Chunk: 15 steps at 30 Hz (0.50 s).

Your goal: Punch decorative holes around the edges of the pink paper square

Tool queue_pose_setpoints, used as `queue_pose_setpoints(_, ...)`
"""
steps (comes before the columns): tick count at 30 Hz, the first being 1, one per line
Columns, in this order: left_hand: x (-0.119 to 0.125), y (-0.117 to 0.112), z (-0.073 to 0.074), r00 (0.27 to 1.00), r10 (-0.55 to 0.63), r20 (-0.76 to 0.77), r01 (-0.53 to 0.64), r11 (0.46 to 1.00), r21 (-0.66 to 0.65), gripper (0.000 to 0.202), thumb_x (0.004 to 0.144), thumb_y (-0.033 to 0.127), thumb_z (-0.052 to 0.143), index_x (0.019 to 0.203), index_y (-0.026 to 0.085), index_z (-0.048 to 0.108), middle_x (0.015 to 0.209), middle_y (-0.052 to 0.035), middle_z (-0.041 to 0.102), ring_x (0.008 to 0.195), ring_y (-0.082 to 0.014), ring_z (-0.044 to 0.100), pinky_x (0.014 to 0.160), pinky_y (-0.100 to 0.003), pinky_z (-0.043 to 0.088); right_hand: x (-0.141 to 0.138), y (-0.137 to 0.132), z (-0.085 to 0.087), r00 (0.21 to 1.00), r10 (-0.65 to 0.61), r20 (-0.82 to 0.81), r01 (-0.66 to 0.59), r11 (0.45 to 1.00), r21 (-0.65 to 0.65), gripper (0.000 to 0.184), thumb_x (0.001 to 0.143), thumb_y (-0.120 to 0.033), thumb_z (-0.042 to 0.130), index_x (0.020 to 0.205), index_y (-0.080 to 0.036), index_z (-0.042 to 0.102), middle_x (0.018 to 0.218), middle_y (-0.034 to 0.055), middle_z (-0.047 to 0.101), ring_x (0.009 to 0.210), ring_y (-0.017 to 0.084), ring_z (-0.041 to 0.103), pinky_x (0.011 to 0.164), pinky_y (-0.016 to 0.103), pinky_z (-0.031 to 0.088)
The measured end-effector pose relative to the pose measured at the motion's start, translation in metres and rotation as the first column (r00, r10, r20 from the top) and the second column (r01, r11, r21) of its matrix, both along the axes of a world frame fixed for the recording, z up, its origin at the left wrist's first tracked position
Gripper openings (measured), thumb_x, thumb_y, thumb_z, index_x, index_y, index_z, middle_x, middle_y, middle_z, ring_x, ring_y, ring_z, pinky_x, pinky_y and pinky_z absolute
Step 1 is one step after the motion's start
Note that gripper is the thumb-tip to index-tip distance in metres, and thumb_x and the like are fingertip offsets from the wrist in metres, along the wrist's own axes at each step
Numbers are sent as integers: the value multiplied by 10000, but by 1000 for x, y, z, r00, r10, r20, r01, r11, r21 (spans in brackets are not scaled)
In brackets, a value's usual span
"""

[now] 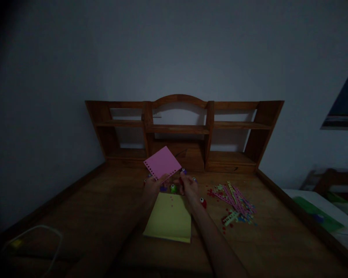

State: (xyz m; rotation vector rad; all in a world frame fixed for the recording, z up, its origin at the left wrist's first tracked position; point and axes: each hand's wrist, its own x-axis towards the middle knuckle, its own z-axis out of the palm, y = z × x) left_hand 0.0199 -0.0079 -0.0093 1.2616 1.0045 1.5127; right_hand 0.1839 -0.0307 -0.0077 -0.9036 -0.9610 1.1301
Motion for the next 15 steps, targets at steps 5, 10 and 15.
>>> queue_pose_setpoints(5, 0, 5, -6, 998, 39, 45, -38, 999, -8, 328, 662, 418, 800, 749, 119, 698, 614, -32, 656, 510, -125, 555, 499, -228, 420, -5, -1, -1, 991, 107, -77, -108, 994, -2, 405, 673, -535, 772, 822, -166, 704, 795, 45, 738, 428, 56, 498, 415, 185, 378)
queue_pose_setpoints(10, 3, 7, -9, 977, 7, 213, 1, 999, -37, 317, 657, 404, 803, 702, 129, 654, 537, 22, 578, 439, -86, 483, 434, -199, 356, -5, -6, 6, 952, 134, -275, -142, 990, -11, 359, 645, -467, 823, 824, -175, 717, 809, 33, 731, 549, 89, 580, 512, 201, 475)
queue_pose_setpoints(15, 4, 4, -5, 967, -24, 254, 45, 996, -75, 322, 642, 389, 817, 751, 128, 664, 549, 20, 577, 441, -85, 490, 415, -187, 350, -1, -7, 11, 919, 114, -377, -161, 982, -96, 349, 690, -492, 792, 856, -195, 711, 868, 38, 743, 558, 89, 589, 527, 196, 512)
